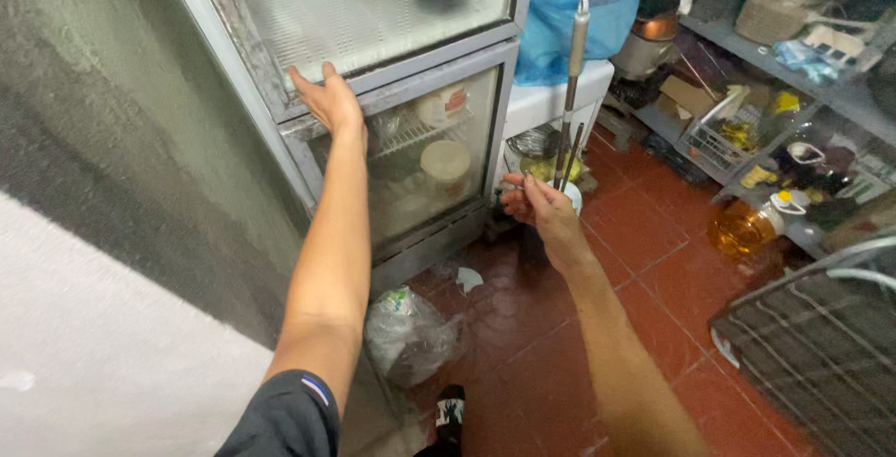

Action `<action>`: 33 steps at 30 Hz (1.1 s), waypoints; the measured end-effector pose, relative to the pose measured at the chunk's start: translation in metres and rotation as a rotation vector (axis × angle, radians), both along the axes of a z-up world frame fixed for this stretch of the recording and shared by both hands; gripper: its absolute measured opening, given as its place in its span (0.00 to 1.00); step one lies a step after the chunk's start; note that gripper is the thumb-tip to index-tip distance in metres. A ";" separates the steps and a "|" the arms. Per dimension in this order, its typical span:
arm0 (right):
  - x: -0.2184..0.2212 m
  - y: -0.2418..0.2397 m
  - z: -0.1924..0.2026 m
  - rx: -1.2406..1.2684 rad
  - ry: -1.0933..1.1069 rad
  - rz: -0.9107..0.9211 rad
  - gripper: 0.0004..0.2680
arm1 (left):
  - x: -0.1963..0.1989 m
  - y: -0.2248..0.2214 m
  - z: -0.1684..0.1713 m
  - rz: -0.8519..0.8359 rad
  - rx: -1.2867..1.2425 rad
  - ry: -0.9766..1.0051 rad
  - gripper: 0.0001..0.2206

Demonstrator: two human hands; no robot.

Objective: The person removes a piece of watermelon from a bag, places it on a wooden cutting board, and slices it into smaller triangular pieces with a knife.

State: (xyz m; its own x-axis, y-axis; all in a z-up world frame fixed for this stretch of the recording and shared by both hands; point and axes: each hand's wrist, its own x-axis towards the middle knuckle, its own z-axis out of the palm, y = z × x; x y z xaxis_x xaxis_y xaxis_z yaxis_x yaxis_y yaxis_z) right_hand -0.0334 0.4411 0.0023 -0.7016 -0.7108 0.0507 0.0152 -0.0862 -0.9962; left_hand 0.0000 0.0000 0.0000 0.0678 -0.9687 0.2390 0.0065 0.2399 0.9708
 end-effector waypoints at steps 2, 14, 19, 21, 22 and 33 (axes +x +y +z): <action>-0.015 -0.017 0.005 -0.005 -0.027 0.020 0.16 | 0.007 -0.020 0.029 0.109 0.007 0.026 0.38; -0.090 -0.135 0.028 -0.033 0.137 0.202 0.13 | 0.048 -0.101 0.193 0.613 -0.466 -0.145 0.24; -0.084 -0.149 0.042 -0.036 0.147 0.268 0.13 | 0.066 -0.106 0.206 0.499 -0.534 -0.156 0.23; -0.075 -0.148 0.056 -0.050 0.179 0.292 0.14 | 0.074 -0.091 0.211 0.475 -0.551 -0.166 0.21; -0.069 -0.145 0.063 -0.035 0.196 0.295 0.14 | 0.079 -0.075 0.211 0.508 -0.595 -0.176 0.21; -0.016 -0.031 0.144 -0.421 0.486 0.101 0.20 | 0.107 0.156 0.199 0.130 -0.740 0.252 0.18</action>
